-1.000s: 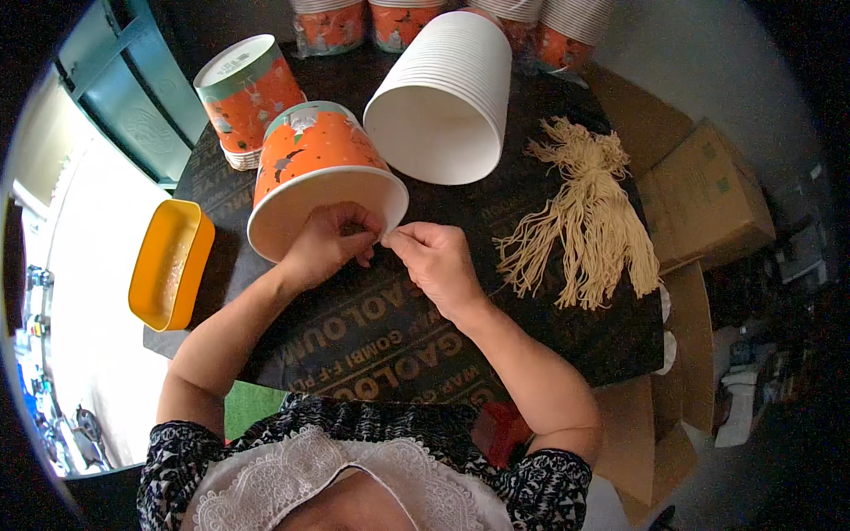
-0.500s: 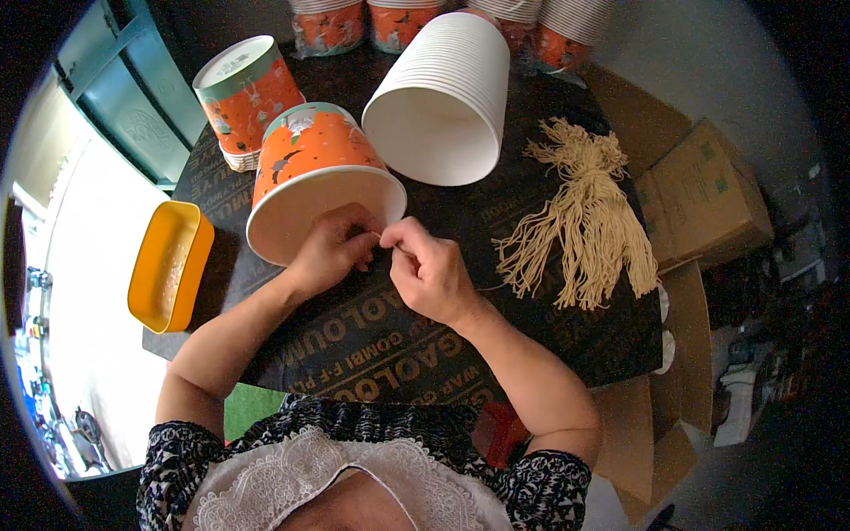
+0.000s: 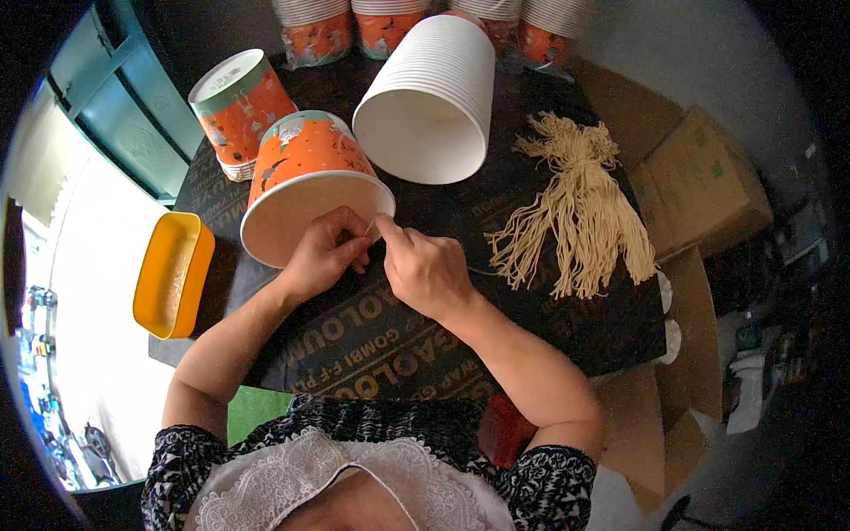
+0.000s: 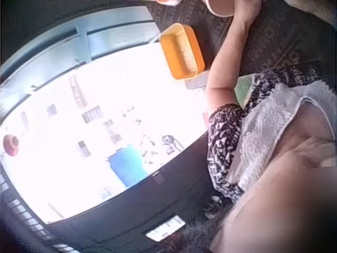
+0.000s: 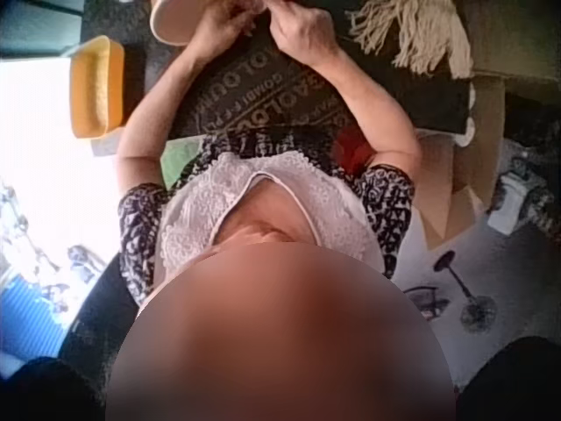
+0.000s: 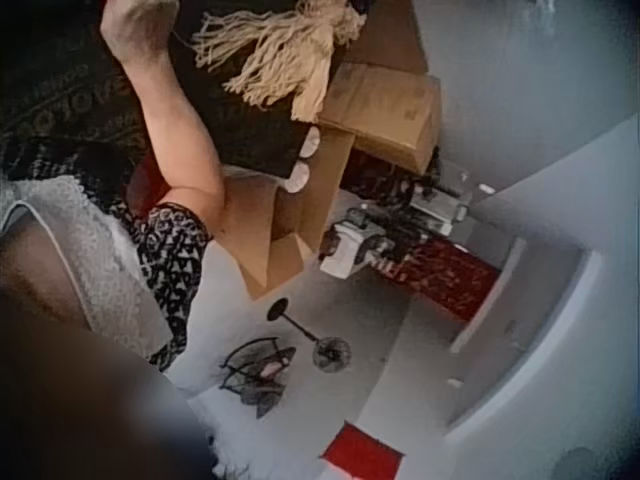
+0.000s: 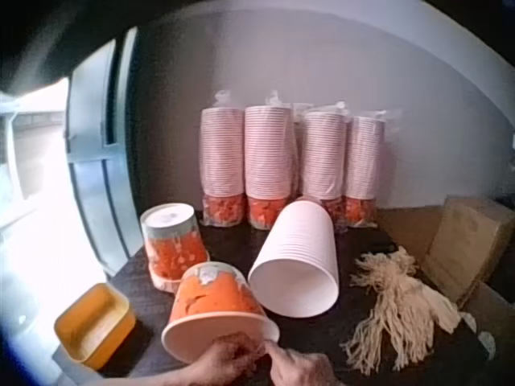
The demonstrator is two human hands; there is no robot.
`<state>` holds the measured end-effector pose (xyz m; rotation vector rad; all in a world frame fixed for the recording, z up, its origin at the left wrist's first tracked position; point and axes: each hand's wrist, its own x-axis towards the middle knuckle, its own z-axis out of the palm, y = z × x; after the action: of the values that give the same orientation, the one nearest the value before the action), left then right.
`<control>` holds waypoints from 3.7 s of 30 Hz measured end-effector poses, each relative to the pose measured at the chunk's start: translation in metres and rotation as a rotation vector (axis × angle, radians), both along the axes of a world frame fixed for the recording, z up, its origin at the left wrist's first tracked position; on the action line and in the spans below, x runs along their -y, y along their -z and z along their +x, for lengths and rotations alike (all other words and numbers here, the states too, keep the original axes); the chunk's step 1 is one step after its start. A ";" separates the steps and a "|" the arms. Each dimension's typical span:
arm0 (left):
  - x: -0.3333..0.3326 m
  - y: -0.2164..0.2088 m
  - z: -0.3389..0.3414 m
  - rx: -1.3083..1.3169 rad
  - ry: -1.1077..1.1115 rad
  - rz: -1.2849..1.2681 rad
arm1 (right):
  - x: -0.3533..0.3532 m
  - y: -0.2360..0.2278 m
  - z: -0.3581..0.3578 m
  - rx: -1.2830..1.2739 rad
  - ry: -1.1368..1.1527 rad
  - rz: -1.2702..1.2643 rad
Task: Manually thread string handles through holes in paper buckets and tie them.
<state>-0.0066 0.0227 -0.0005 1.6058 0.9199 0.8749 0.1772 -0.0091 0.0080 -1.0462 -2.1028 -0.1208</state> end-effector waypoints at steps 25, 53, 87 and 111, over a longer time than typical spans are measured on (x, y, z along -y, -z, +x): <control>0.002 -0.003 -0.002 0.065 0.097 -0.059 | 0.000 0.009 -0.003 -0.251 -0.090 -0.323; -0.003 -0.012 -0.002 -0.337 0.102 0.353 | -0.002 0.017 -0.009 -0.255 -0.030 -0.250; -0.003 -0.021 -0.008 -0.090 0.079 -0.154 | 0.003 0.000 -0.003 -0.039 0.011 -0.060; 0.010 0.012 0.009 -0.373 -0.265 0.667 | 0.006 0.001 -0.001 -0.142 0.009 -0.097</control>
<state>0.0029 0.0126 -0.0122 2.3101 1.1962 1.1688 0.1757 -0.0154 0.0071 -1.0887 -1.9921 0.0508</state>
